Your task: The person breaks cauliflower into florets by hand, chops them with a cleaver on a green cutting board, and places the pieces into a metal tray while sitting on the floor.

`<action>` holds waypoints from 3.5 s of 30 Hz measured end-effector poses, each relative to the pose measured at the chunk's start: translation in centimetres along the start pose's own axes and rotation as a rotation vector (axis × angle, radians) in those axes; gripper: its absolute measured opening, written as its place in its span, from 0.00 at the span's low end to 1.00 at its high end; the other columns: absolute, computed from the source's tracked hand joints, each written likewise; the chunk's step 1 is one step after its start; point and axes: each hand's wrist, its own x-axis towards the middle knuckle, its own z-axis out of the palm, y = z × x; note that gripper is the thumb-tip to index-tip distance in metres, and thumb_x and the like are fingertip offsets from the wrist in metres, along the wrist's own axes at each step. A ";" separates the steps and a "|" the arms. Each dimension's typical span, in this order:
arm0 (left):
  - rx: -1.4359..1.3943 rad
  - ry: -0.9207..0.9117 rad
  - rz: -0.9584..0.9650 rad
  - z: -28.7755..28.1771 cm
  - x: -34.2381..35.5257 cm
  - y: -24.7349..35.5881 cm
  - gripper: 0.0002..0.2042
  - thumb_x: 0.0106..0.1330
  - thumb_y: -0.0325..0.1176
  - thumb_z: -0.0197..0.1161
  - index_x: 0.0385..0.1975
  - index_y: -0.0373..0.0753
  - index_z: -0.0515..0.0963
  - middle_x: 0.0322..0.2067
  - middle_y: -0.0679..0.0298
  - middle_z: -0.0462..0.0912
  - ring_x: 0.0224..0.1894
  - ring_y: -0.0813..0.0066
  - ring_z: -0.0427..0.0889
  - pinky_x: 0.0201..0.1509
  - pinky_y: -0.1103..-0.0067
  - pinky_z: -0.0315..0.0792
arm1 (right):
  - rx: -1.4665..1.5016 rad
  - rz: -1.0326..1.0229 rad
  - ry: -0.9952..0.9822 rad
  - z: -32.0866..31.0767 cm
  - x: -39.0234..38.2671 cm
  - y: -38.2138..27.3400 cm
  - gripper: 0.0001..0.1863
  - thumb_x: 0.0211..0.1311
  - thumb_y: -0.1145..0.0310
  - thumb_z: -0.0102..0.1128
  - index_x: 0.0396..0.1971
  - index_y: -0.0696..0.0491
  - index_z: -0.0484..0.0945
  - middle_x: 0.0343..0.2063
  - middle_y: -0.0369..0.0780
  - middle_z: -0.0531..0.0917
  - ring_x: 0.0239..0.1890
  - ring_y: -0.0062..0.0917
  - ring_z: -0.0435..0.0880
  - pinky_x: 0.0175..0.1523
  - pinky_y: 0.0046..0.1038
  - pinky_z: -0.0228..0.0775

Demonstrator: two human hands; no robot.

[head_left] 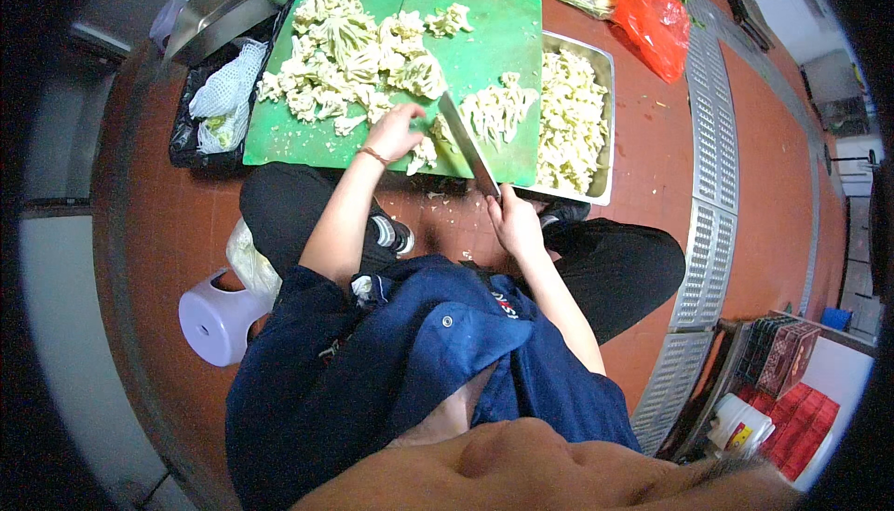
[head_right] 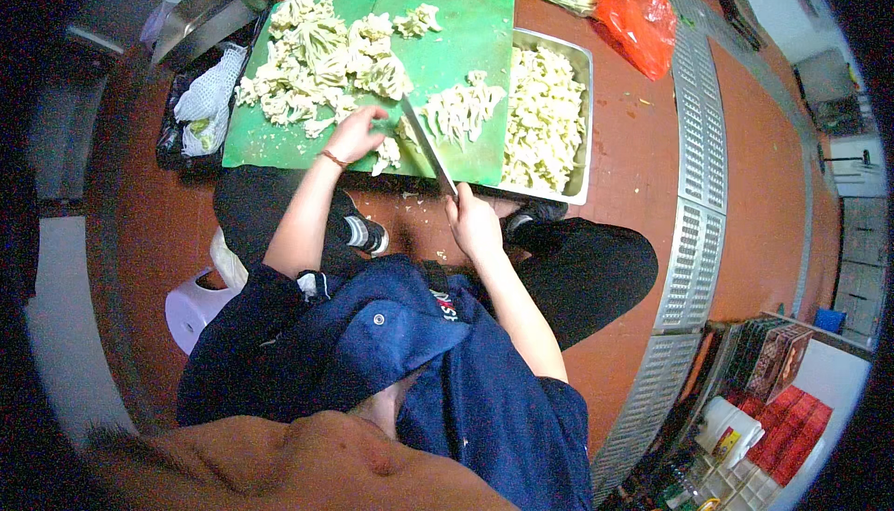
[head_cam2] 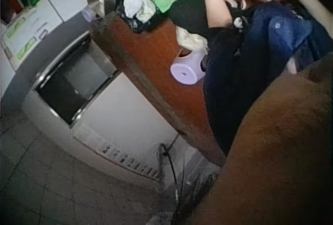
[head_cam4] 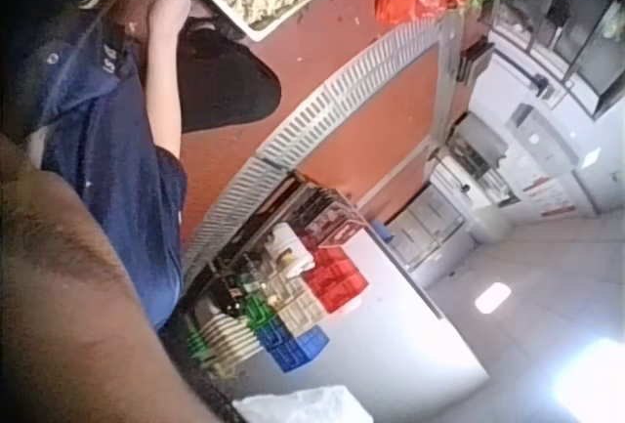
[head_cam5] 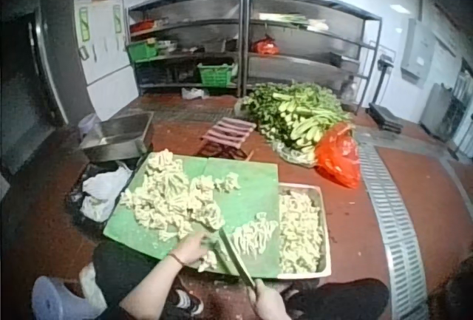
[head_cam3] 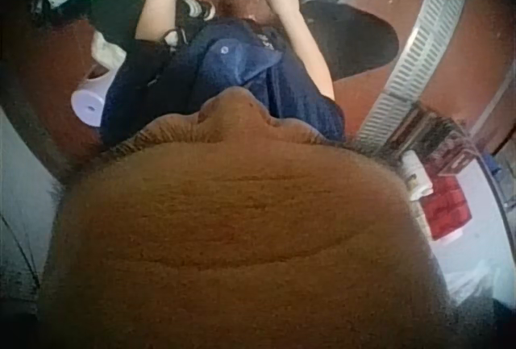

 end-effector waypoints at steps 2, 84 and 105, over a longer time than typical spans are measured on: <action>-0.004 -0.137 0.146 -0.5 -1.1 -0.7 0.24 0.54 0.29 0.71 0.53 0.43 0.77 0.46 0.56 0.82 0.45 0.64 0.82 0.53 0.71 0.79 | -0.045 0.009 -0.059 0.3 -0.1 -0.2 0.14 0.70 0.57 0.55 0.40 0.54 0.71 0.26 0.57 0.83 0.34 0.55 0.84 0.40 0.53 0.75; -0.070 0.286 -0.220 2.7 -1.0 -0.9 0.15 0.55 0.33 0.70 0.41 0.39 0.77 0.41 0.54 0.83 0.45 0.52 0.83 0.51 0.63 0.77 | -0.309 -0.124 -0.050 3.2 -1.9 -1.0 0.09 0.68 0.67 0.52 0.42 0.56 0.69 0.24 0.52 0.83 0.25 0.48 0.85 0.30 0.46 0.78; -0.241 0.337 -0.092 4.3 -0.8 -3.7 0.13 0.57 0.32 0.71 0.40 0.34 0.81 0.38 0.56 0.85 0.32 0.69 0.85 0.39 0.75 0.80 | -0.229 -0.035 -0.088 2.4 -0.9 -2.1 0.13 0.70 0.61 0.53 0.42 0.57 0.70 0.24 0.56 0.83 0.30 0.53 0.85 0.35 0.51 0.77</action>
